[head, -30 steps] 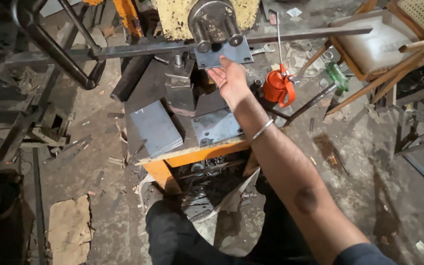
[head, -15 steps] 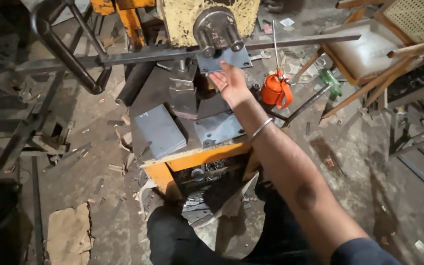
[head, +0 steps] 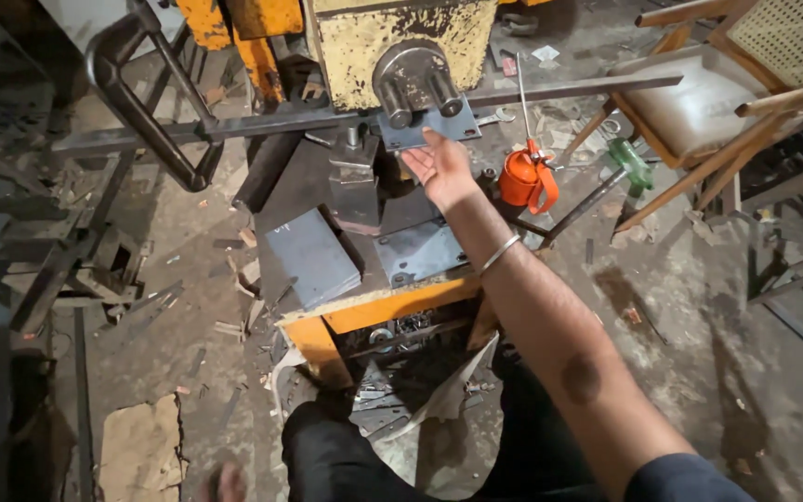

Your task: The person places flat metal plates one at a time under the punch of a bench-mounted press, pulls the long lever to punch holes through each plate, then sets the punched plate on a stack beside the machine and picks up the next plate.

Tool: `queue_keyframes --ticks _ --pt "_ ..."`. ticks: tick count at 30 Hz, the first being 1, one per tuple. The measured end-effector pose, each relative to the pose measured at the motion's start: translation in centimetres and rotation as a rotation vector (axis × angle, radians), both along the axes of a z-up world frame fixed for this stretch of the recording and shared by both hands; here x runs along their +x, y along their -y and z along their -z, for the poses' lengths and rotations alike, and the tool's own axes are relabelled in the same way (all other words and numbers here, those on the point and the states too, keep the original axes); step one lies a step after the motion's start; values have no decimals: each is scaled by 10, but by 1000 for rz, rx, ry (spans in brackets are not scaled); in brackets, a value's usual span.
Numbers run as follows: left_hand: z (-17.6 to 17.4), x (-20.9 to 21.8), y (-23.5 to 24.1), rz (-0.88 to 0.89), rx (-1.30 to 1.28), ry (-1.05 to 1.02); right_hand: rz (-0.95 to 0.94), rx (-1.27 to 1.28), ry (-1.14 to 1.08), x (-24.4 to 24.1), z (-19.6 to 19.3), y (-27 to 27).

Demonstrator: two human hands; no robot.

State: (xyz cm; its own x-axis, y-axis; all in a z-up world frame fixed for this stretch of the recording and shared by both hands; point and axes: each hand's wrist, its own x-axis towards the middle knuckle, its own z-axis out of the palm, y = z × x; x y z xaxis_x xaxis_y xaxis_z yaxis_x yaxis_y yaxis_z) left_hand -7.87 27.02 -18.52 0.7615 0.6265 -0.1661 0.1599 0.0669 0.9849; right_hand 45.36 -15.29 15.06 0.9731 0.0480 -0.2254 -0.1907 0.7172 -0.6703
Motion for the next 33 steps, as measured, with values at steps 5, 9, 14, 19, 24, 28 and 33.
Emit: queue_keyframes --ticks 5,9,14,19,24,28,33 --pt "-321 164 184 237 211 46 49 -26 -61 -8 -13 -1" --pt "-363 284 262 553 -199 329 -14 3 -48 -6 -11 4" --pt "-355 382 305 475 -428 329 -35 -43 -58 -18 3 20" --pt "-370 402 316 489 -647 133 -143 -29 -37 -89 -9 55" --pt "-353 419 322 389 -559 263 -178 -997 177 -185 -94 56" --pt "-405 380 334 304 -87 334 319 -1755 682 -208 -102 41" --pt "-457 346 332 359 360 269 675 -1872 966 -167 -61 33"
